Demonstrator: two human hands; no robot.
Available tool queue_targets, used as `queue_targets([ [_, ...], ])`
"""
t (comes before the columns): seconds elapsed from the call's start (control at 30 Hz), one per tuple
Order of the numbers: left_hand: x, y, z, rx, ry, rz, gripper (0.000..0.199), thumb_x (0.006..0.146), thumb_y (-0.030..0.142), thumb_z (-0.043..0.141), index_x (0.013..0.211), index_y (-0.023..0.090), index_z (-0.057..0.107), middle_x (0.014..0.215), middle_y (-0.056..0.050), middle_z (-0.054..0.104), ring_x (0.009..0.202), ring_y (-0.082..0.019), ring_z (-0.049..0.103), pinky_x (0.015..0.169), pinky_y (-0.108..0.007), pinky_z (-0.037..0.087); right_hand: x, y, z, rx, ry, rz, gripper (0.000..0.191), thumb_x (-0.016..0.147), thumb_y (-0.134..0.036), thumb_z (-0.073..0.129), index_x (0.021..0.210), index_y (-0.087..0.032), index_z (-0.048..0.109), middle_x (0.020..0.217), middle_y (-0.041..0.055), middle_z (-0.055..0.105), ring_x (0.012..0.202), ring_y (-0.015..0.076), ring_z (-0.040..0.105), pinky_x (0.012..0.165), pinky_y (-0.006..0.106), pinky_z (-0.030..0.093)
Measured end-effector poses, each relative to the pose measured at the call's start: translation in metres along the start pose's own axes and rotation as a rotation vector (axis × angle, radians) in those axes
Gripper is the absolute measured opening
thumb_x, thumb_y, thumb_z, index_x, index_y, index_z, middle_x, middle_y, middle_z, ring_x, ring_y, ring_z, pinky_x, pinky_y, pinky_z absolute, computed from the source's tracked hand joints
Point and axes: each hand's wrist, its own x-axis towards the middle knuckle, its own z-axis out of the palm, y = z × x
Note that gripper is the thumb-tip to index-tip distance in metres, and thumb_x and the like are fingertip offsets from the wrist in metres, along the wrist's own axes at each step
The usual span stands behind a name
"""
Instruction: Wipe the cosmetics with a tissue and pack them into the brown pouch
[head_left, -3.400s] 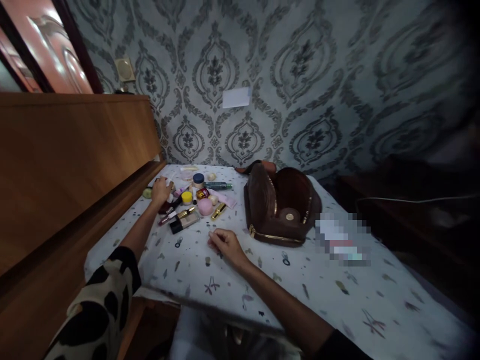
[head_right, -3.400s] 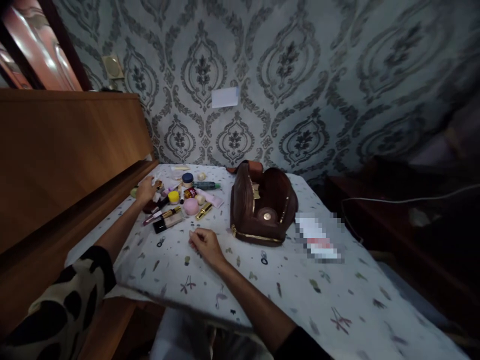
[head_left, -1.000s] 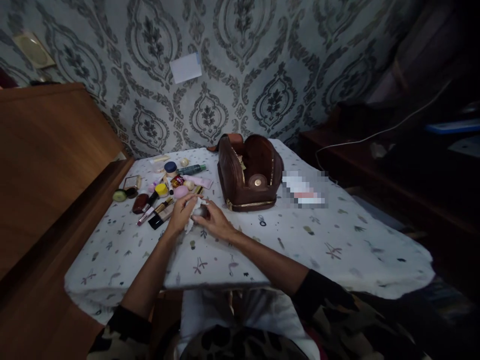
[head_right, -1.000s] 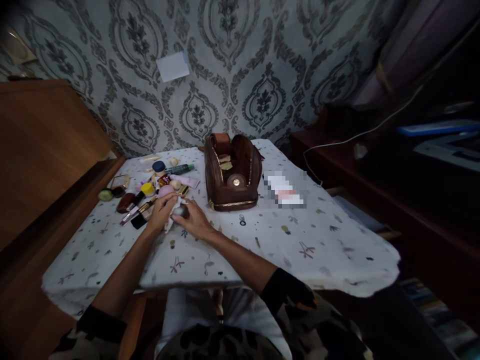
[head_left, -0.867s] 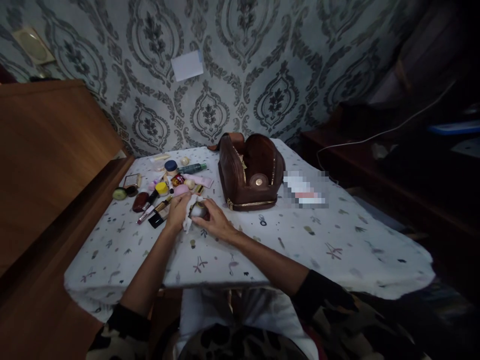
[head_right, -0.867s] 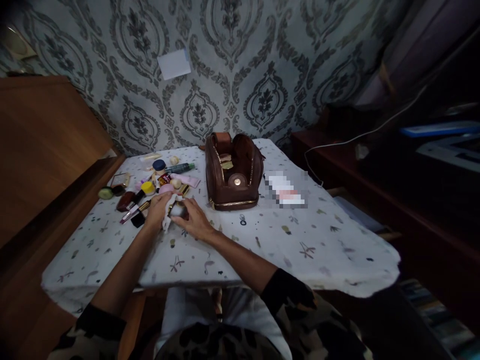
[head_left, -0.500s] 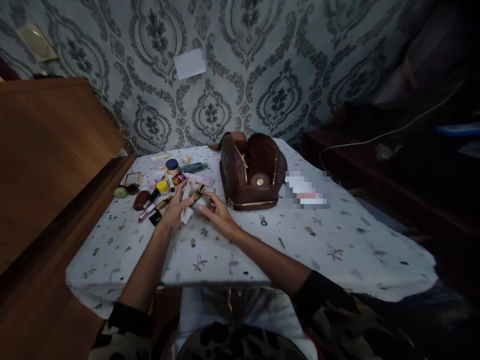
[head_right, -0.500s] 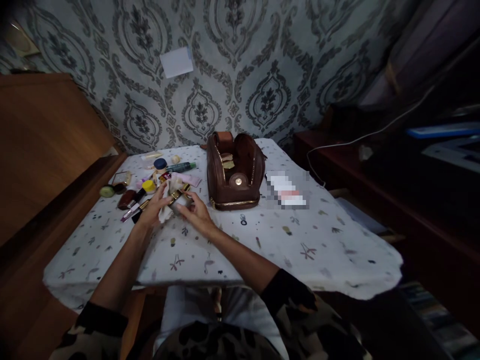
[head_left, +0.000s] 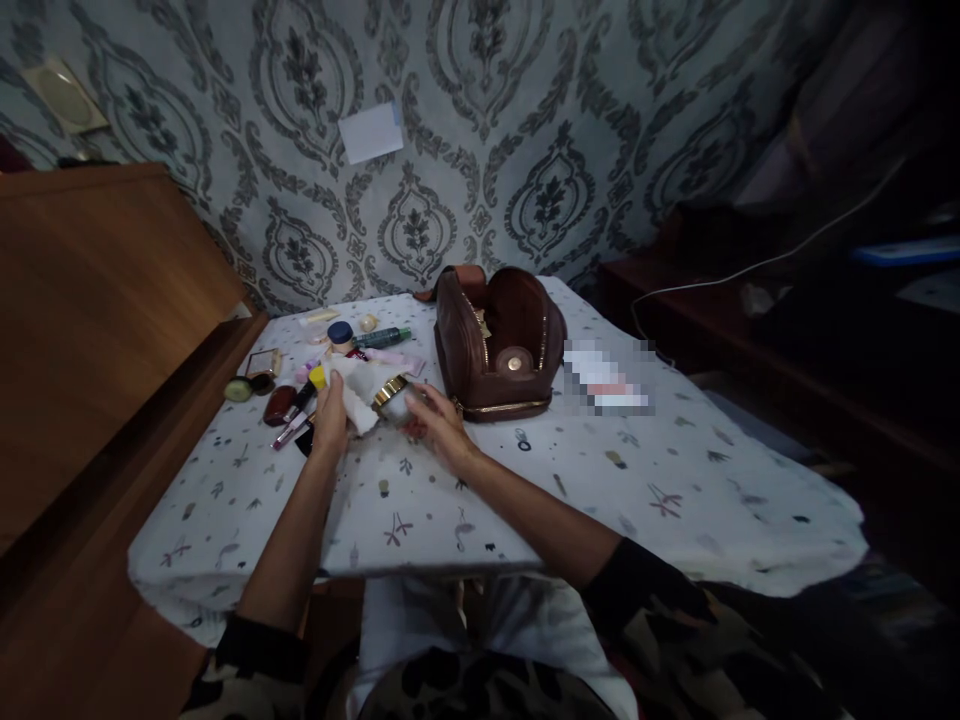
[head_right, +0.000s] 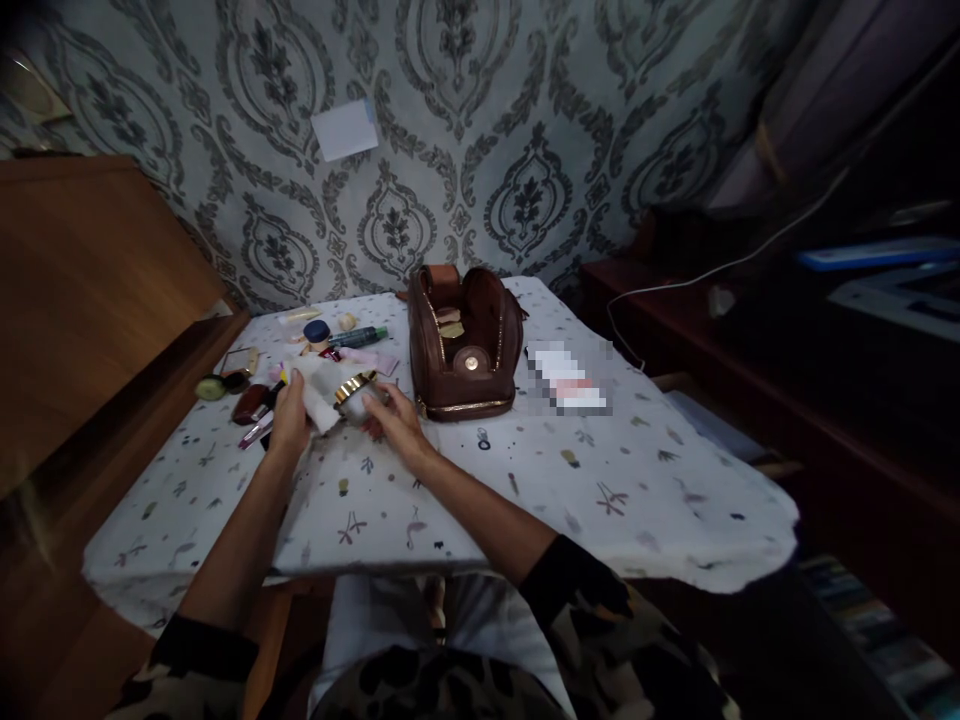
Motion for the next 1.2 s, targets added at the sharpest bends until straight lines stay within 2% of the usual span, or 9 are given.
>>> queue_targets([
  [0.1, -0.007, 0.000, 0.007, -0.137, -0.078, -0.028, 0.058, 0.084, 0.067, 0.053, 0.119, 0.023, 0.062, 0.125, -0.007, 0.066, 0.118, -0.023, 0.061, 0.092, -0.032, 0.054, -0.002, -0.002, 0.002, 0.013, -0.068, 0.066, 0.044, 0.077, -0.049, 0.068, 0.109, -0.022, 0.056, 0.079, 0.0004, 0.066, 0.055, 0.0147, 0.064, 0.043, 0.022, 0.038],
  [0.17, -0.014, 0.001, 0.012, -0.139, -0.232, -0.011, 0.067, 0.085, 0.074, 0.043, 0.120, 0.020, 0.062, 0.125, -0.009, 0.066, 0.122, -0.025, 0.058, 0.097, -0.035, 0.051, -0.002, -0.002, 0.002, 0.018, -0.078, 0.092, 0.041, 0.079, -0.048, 0.066, 0.109, -0.021, 0.054, 0.079, 0.0009, 0.067, 0.054, 0.0151, 0.065, 0.042, 0.021, 0.038],
  [0.3, -0.031, 0.009, 0.017, 0.137, -0.542, 0.211, 0.068, 0.087, 0.073, 0.037, 0.111, 0.019, 0.070, 0.131, -0.010, 0.062, 0.133, -0.028, 0.047, 0.111, -0.040, 0.038, 0.002, 0.005, -0.001, 0.031, -0.050, 0.115, 0.040, 0.078, -0.045, 0.066, 0.106, -0.021, 0.051, 0.076, -0.0009, 0.066, 0.050, 0.0129, 0.063, 0.041, 0.021, 0.039],
  [0.43, -0.035, 0.015, 0.015, 0.471, -0.663, 0.506, 0.048, 0.094, 0.054, 0.044, 0.118, 0.020, 0.067, 0.125, -0.010, 0.062, 0.121, -0.025, 0.052, 0.108, -0.041, 0.036, 0.004, 0.012, -0.005, -0.134, -0.051, 0.036, 0.047, 0.076, -0.047, 0.066, 0.110, -0.019, 0.049, 0.068, -0.0034, 0.061, 0.051, 0.0131, 0.061, 0.045, 0.022, 0.042],
  [0.53, -0.030, 0.014, 0.012, 0.556, -0.646, 0.583, 0.043, 0.098, 0.047, 0.037, 0.113, 0.018, 0.065, 0.110, -0.010, 0.064, 0.108, -0.023, 0.057, 0.097, -0.037, 0.042, 0.000, 0.012, -0.004, -0.384, -0.061, -0.094, 0.052, 0.077, -0.050, 0.065, 0.115, -0.019, 0.049, 0.074, -0.0013, 0.061, 0.056, 0.0135, 0.059, 0.051, 0.025, 0.044],
  [0.7, -0.024, 0.008, 0.009, 0.587, -0.588, 0.472, 0.037, 0.098, 0.042, 0.036, 0.077, 0.018, 0.054, 0.073, 0.000, 0.053, 0.071, -0.016, 0.051, 0.067, -0.027, 0.040, -0.008, 0.006, -0.002, -0.767, -0.028, -0.327, 0.058, 0.075, -0.043, 0.071, 0.123, -0.018, 0.049, 0.083, 0.0002, 0.059, 0.069, 0.0160, 0.056, 0.066, 0.029, 0.045],
  [0.8, -0.023, 0.007, 0.009, 0.561, -0.561, 0.414, 0.034, 0.097, 0.039, 0.038, 0.073, 0.019, 0.051, 0.069, 0.001, 0.050, 0.067, -0.015, 0.048, 0.063, -0.027, 0.037, -0.011, 0.005, -0.001, -0.833, -0.047, -0.335, 0.062, 0.077, -0.043, 0.070, 0.128, -0.017, 0.046, 0.085, 0.0012, 0.060, 0.076, 0.0187, 0.058, 0.071, 0.032, 0.047],
  [1.03, -0.024, 0.007, 0.012, 0.275, -0.448, 0.145, 0.016, 0.075, 0.028, 0.055, 0.062, 0.020, 0.049, 0.061, 0.004, 0.046, 0.060, -0.013, 0.043, 0.056, -0.023, 0.036, -0.013, 0.009, -0.002, -0.931, -0.108, -0.490, 0.062, 0.077, -0.037, 0.072, 0.130, -0.019, 0.046, 0.123, 0.0116, 0.058, 0.112, 0.0260, 0.057, 0.095, 0.040, 0.046],
  [1.2, -0.025, 0.008, 0.014, 0.126, -0.371, -0.032, 0.011, 0.064, 0.026, 0.056, 0.061, 0.020, 0.047, 0.055, 0.007, 0.042, 0.050, -0.010, 0.036, 0.048, -0.021, 0.030, -0.017, 0.008, -0.002, -0.986, -0.201, -0.548, 0.062, 0.079, -0.034, 0.072, 0.133, -0.020, 0.044, 0.126, 0.0132, 0.055, 0.119, 0.0272, 0.053, 0.100, 0.043, 0.044],
])
